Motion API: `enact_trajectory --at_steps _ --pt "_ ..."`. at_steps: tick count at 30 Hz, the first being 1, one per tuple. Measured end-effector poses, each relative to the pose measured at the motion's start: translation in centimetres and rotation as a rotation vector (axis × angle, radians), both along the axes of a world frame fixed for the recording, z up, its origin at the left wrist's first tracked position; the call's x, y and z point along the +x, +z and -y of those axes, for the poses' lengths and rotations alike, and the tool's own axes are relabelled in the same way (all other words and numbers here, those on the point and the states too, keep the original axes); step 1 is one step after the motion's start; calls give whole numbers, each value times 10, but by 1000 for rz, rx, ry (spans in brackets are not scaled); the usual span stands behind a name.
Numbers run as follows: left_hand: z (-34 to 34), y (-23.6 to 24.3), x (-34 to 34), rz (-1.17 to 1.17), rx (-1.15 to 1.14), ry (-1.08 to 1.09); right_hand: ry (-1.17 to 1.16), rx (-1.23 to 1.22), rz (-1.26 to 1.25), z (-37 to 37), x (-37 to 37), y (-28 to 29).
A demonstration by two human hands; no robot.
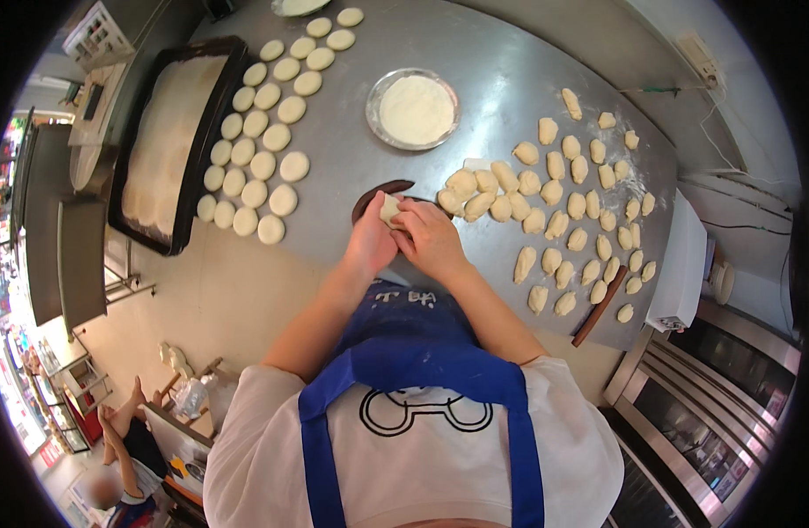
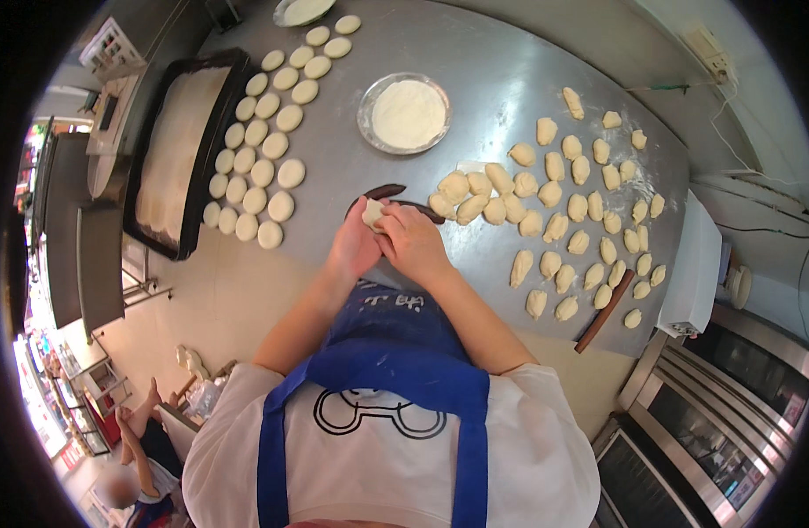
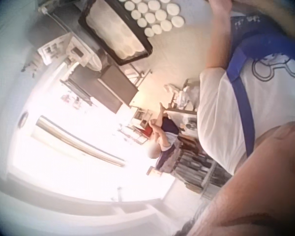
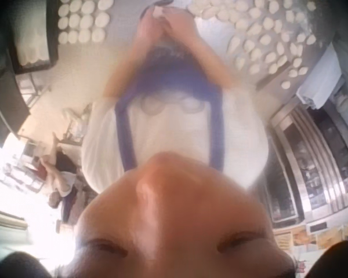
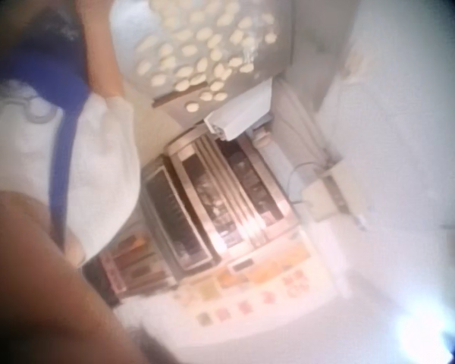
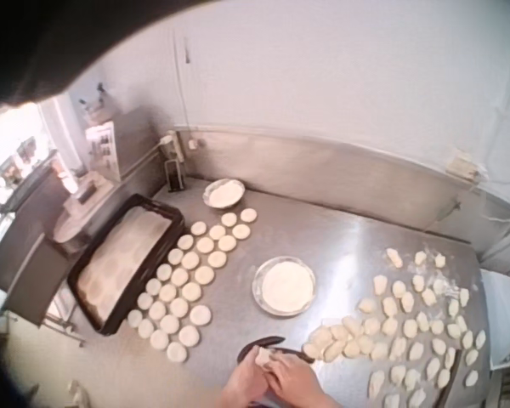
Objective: The person shapes dough pieces into round and elongated forms, dips them into flour, and places some onto a long brown strip of dough.
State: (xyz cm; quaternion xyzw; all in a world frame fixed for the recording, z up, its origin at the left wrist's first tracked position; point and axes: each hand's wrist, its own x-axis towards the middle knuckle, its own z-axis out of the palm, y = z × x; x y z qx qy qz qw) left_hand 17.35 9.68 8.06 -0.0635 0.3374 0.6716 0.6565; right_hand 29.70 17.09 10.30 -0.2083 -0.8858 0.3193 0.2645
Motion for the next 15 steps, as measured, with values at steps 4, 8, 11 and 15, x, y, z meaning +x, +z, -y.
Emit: enact_trajectory --at_steps 4,8,11,15 --pt "26 31 -23 156 -25 19 -73 -40 -283 -2 12 9" --pt "33 49 -4 -115 9 -99 -41 146 -81 1 -11 19" --pt "35 72 1 -392 -8 -256 10 -71 -254 12 -20 17" --pt "35 96 18 -175 224 -82 -149 -286 -390 21 -16 15"
